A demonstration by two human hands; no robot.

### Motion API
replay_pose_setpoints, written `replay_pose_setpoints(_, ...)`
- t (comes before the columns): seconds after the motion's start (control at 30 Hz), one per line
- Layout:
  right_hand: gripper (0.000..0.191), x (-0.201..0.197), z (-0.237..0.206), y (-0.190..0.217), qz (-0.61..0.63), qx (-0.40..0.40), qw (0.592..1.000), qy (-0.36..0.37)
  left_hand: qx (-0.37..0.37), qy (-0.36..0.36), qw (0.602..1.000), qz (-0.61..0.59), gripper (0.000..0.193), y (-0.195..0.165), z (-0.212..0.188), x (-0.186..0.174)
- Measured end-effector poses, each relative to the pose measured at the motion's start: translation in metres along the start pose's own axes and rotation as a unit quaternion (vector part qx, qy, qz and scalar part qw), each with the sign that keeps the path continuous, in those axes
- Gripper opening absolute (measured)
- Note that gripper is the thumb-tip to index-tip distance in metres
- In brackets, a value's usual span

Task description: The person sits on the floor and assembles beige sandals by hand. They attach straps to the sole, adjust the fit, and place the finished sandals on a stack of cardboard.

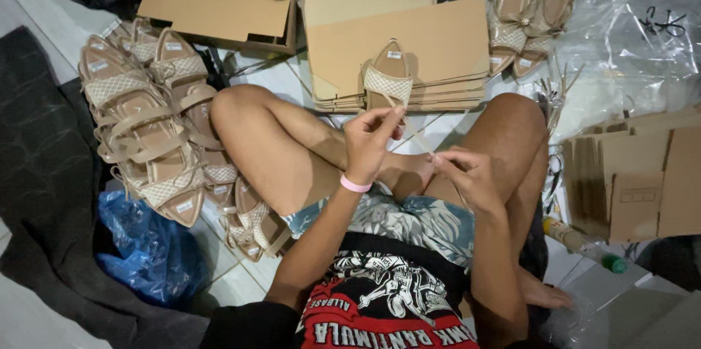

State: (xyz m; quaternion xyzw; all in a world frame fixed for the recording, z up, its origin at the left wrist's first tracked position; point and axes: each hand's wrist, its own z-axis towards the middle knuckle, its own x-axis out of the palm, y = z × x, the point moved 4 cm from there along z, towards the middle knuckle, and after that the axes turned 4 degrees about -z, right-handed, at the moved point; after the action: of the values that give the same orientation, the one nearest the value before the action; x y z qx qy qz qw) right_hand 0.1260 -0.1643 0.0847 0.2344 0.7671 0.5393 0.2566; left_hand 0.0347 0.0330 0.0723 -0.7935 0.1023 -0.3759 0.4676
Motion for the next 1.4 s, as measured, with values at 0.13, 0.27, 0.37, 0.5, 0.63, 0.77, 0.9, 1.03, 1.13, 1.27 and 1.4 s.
replay_pose_setpoints(0.13, 0.016, -0.003, -0.008, -0.022, -0.002, -0.024, 0.999, 0.042, -0.002, -0.029, 1.0, -0.001, 0.02, 0.005, 0.001, -0.007)
replay_pose_setpoints(0.27, 0.018, -0.028, -0.022, -0.039, -0.07, 0.063, 0.994, 0.059, 0.015, -0.074, 0.997, -0.021, 0.019, 0.002, 0.014, -0.03)
replay_pose_setpoints(0.37, 0.019, -0.045, -0.035, -0.047, -0.106, 0.121, 0.985, 0.07, 0.016, -0.106, 0.992, -0.06, 0.017, -0.002, 0.026, -0.054)
replay_pose_setpoints(0.5, 0.018, -0.061, -0.043, -0.041, -0.159, 0.096, 0.979, 0.082, -0.007, -0.13, 0.989, -0.075, 0.014, 0.0, 0.034, -0.065)
replay_pose_setpoints(0.63, 0.019, -0.082, -0.051, -0.023, -0.226, 0.028, 0.972, 0.051, 0.037, -0.144, 0.98, -0.131, 0.011, -0.015, 0.039, -0.066)
replay_pose_setpoints(0.77, 0.018, -0.104, -0.069, -0.026, -0.151, 0.156, 0.973, -0.078, 0.233, -0.086, 0.964, 0.09, 0.005, -0.061, 0.028, -0.055)
replay_pose_setpoints(0.9, 0.035, -0.053, -0.058, -0.046, -0.005, 0.151, 0.989, 0.012, 0.463, 0.113, 0.826, 0.302, 0.015, -0.078, -0.017, 0.011)
replay_pose_setpoints(1.03, 0.063, 0.021, -0.037, -0.052, 0.347, 0.063, 0.92, 0.17, 0.459, 0.276, 0.764, 0.361, 0.027, -0.076, -0.036, 0.043)
replay_pose_setpoints(1.13, 0.039, 0.036, -0.033, -0.052, 0.361, 0.117, 0.915, 0.137, 0.448, 0.318, 0.709, 0.442, 0.03, -0.077, -0.038, 0.035)
replay_pose_setpoints(1.27, 0.043, 0.053, -0.029, -0.051, 0.411, 0.128, 0.88, 0.201, 0.468, 0.314, 0.694, 0.449, 0.026, -0.079, -0.038, 0.015)
replay_pose_setpoints(1.4, 0.03, 0.058, -0.031, -0.071, 0.454, 0.151, 0.865, 0.149, 0.477, 0.344, 0.658, 0.471, 0.022, -0.074, -0.043, 0.009)
